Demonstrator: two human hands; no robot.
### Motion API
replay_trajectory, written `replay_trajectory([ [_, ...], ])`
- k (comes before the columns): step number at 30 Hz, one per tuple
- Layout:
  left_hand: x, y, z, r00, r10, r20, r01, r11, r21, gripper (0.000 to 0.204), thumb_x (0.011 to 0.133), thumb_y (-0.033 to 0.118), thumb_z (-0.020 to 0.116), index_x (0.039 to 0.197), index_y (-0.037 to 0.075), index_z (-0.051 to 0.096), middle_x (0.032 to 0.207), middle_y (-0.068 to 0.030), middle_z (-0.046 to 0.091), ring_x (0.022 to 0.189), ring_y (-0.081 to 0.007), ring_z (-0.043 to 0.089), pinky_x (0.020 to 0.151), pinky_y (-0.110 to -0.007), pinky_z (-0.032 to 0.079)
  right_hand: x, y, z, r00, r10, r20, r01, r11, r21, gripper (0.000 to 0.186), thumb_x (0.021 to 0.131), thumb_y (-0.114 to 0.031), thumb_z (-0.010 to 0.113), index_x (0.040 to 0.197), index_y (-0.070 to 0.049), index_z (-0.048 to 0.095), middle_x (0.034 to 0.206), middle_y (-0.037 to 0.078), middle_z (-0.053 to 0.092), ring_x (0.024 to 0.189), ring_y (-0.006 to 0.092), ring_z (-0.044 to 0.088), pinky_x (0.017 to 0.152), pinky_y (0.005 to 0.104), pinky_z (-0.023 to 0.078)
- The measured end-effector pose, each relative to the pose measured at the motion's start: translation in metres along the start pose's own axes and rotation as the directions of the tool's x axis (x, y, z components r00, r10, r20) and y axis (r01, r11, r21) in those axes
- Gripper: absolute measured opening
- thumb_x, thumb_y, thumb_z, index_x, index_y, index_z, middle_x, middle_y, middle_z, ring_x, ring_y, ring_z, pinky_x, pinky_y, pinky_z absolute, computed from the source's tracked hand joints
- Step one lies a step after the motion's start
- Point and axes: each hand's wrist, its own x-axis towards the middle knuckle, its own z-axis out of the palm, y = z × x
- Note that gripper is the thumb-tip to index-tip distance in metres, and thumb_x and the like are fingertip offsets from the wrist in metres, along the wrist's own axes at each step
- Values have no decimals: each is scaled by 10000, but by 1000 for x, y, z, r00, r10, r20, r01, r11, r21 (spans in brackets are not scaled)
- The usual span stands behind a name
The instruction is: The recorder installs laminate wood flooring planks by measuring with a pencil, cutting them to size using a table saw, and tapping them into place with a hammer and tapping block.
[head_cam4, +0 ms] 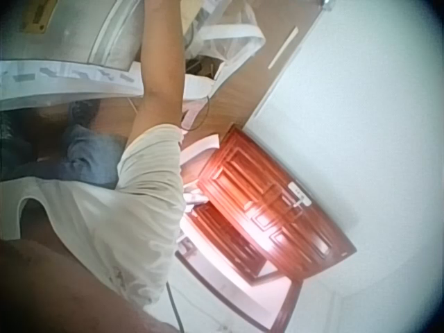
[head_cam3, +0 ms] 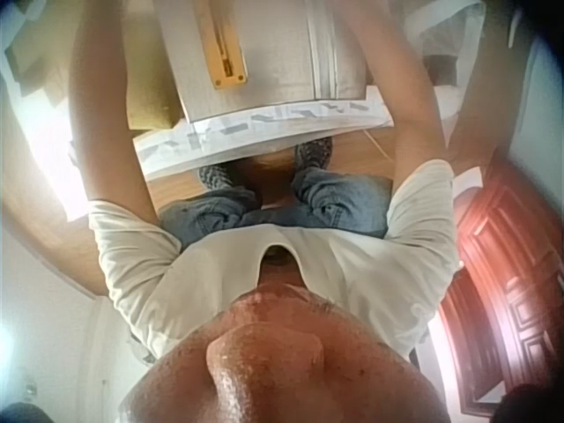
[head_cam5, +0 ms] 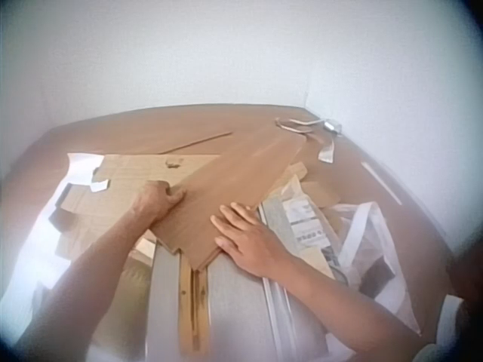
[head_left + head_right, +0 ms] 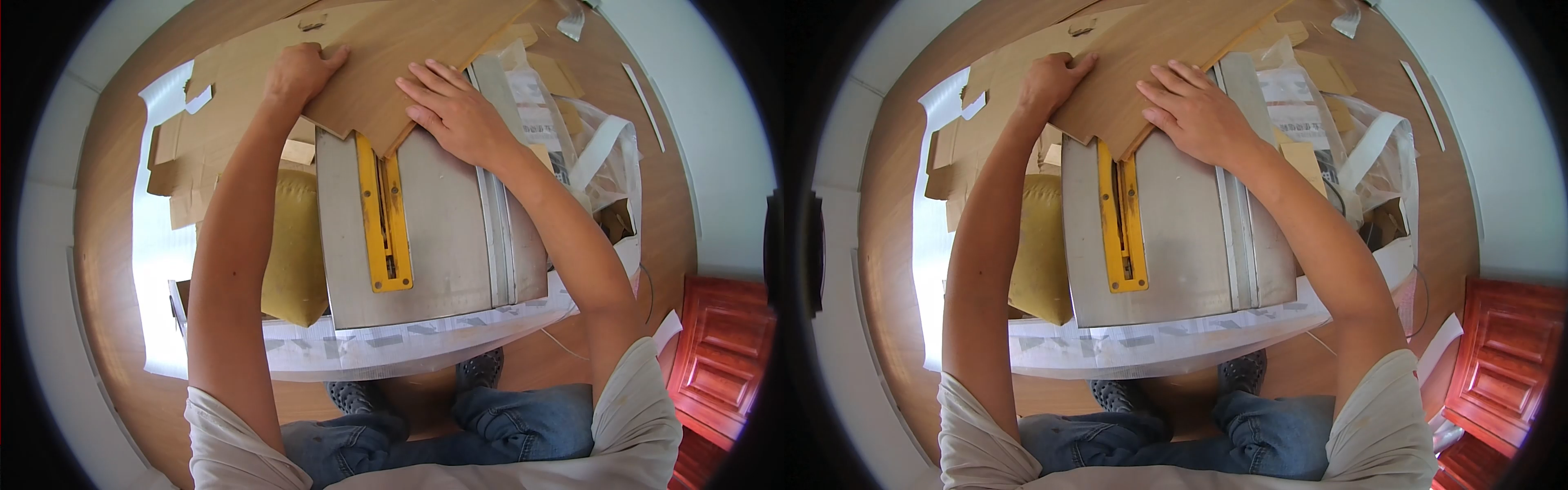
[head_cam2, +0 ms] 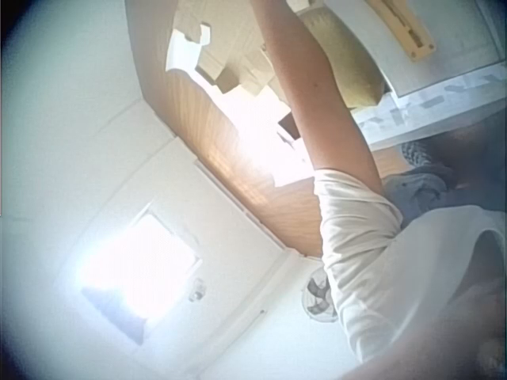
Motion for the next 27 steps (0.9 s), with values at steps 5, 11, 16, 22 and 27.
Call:
replay_trajectory([
  [5,6,-3,0,1000,-9,12,9,1000,-10,763,877,690,575,1154,-3,733,1016,-243,737,978,-361,717,872,-430,553,4,1,1,1000,19,22,-19,1000,6,459,1053,-384,494,1445,-153,557,1547,86,470,1467,304,365,1187,409,338],
  [11,9,-4,0,1000,10,-17,-9,1000,28,705,885,670,545,1038,14,753,986,-200,745,927,-342,721,816,-444,565,8,3,5,1000,21,17,-21,1000,-9,449,1050,-384,504,1443,-176,565,1551,79,467,1469,297,362,1188,401,343],
  [16,13,-4,0,1000,11,3,-11,999,30,693,886,666,536,1026,24,755,979,-193,746,925,-338,718,820,-448,561,10,4,9,1000,11,-18,-11,1000,5,468,1049,-425,488,1413,-148,588,1519,108,498,1442,324,392,1193,412,331],
  [22,16,-9,2,1000,14,-2,-14,1000,26,739,864,690,558,1091,13,748,990,-208,745,907,-325,726,820,-426,564,11,3,8,1000,28,0,-27,999,43,463,1051,-408,487,1407,-132,594,1527,106,489,1452,318,377,1200,418,315],
  [27,14,-9,3,1000,1,-6,-1,1000,14,741,858,689,568,1072,3,750,952,-202,747,876,-315,729,788,-423,568,11,3,7,1000,-6,-1,6,1000,30,456,1050,-389,496,1401,-118,597,1520,117,495,1449,321,381,1202,430,311],
])
